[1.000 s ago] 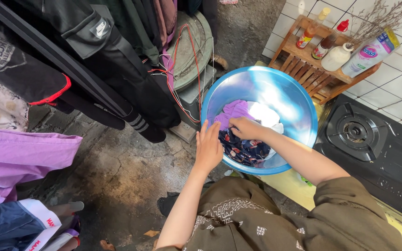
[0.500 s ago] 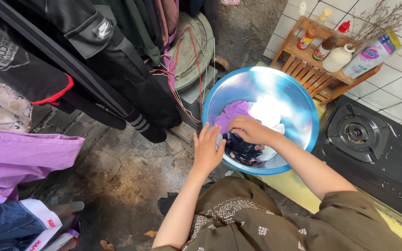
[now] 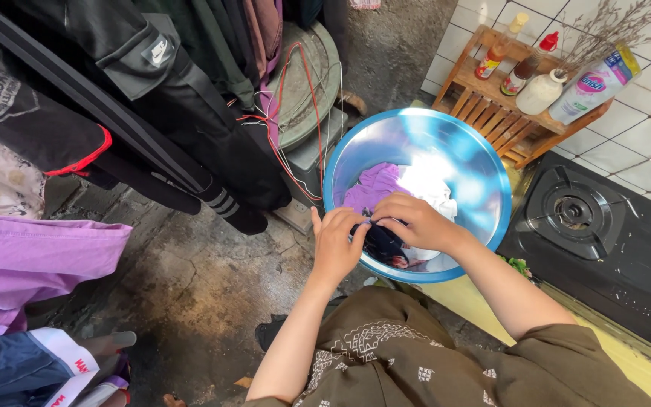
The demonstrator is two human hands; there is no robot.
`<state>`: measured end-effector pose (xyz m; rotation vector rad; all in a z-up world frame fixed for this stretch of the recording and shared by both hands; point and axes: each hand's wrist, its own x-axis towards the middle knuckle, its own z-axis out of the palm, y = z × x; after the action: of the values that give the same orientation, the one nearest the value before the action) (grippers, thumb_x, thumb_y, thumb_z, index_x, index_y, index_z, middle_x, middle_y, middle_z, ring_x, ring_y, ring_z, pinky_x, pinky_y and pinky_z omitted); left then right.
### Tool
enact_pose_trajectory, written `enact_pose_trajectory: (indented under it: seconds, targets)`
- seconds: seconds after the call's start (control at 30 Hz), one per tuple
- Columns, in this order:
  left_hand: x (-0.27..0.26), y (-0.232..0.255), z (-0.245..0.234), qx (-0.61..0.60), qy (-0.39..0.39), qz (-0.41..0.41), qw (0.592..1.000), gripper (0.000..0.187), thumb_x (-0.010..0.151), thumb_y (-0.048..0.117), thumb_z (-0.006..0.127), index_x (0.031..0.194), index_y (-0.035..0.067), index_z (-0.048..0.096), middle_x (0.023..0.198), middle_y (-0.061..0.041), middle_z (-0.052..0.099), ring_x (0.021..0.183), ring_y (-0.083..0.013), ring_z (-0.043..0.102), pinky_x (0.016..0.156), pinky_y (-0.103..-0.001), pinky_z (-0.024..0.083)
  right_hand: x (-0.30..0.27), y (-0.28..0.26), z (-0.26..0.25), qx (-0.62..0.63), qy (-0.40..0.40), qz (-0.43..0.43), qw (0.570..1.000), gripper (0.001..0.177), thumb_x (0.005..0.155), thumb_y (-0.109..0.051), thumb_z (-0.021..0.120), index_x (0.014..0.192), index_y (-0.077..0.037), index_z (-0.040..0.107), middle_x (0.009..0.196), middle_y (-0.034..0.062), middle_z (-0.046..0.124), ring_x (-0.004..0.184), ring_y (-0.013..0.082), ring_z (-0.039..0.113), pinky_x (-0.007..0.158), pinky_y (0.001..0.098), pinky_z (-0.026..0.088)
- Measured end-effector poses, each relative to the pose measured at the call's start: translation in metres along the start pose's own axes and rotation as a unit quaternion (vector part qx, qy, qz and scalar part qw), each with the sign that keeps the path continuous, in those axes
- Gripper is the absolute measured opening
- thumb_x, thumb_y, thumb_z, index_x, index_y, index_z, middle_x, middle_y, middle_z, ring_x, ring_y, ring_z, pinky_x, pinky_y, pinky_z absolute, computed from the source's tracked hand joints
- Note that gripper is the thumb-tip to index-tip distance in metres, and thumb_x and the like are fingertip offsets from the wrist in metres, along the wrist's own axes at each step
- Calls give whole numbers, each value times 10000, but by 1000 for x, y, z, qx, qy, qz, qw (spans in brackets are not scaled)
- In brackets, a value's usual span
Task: The person takes wet clothes from a blue basin and hangs them on a blue radial drying rack. They handle a dark floral garment, a purple cloth, and a white cloth, spreading each on the rack arms to dry.
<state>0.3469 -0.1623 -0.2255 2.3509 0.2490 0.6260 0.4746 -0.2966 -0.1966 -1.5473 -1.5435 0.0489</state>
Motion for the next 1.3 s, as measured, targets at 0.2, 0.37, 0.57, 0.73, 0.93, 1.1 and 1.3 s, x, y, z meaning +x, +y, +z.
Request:
enact_pose_trajectory:
  seconds: [0.2,0.37,0.57,0.73,0.93,1.1,1.3]
  targets:
    - [4,18,-14,-10,98,71,993,131,898,225,547,844,118,601,817,1,603,961,-185,563,1072,-523,45,11,-23,-19,-12,38,-21,999,119,834,-42,595,933,-48,658,896,102,639,807,276,618,715,371,512]
    - [6,36,-33,-19,145,106,984,124,907,211,524,832,127,578,831,21,601,956,-181,570,1083,-507,75,13,-37,-29,-31,69,5,997,186,813,-68,628,996,-48,651,935,98,649,850,272,630,736,368,512]
    - [3,49,-60,-10,220,139,966,113,887,176,549,802,108,579,802,8,613,889,-197,597,1090,-491,117,20,-52,-36,-50,102,-5,994,169,789,-80,667,955,-49,662,779,79,640,686,263,610,669,359,491]
    - [-6,49,-82,-17,260,131,956,107,889,149,533,811,85,565,819,-15,623,876,-223,616,1074,-492,187,21,-52,-39,-39,104,-18,994,124,781,-93,682,902,-66,681,678,55,607,590,243,557,626,324,473]
    - [-19,55,-106,-15,303,130,944,97,882,102,523,816,54,574,836,-46,644,884,-243,628,1063,-491,212,36,-60,-39,-4,100,-66,993,89,778,-102,689,855,-57,686,603,63,511,546,236,467,598,314,447]
    - [-33,59,-124,-11,337,126,933,90,872,67,518,823,44,590,851,-58,667,917,-266,633,1069,-513,189,54,-70,-33,37,82,-105,990,109,819,-150,645,800,-50,682,588,37,534,523,216,465,635,315,448]
    - [-51,64,-140,-62,351,121,927,106,872,79,515,804,32,582,808,-74,662,873,-279,643,1067,-535,179,85,-91,-16,97,77,-169,978,130,848,-111,603,778,-22,666,584,56,545,489,211,471,611,352,439]
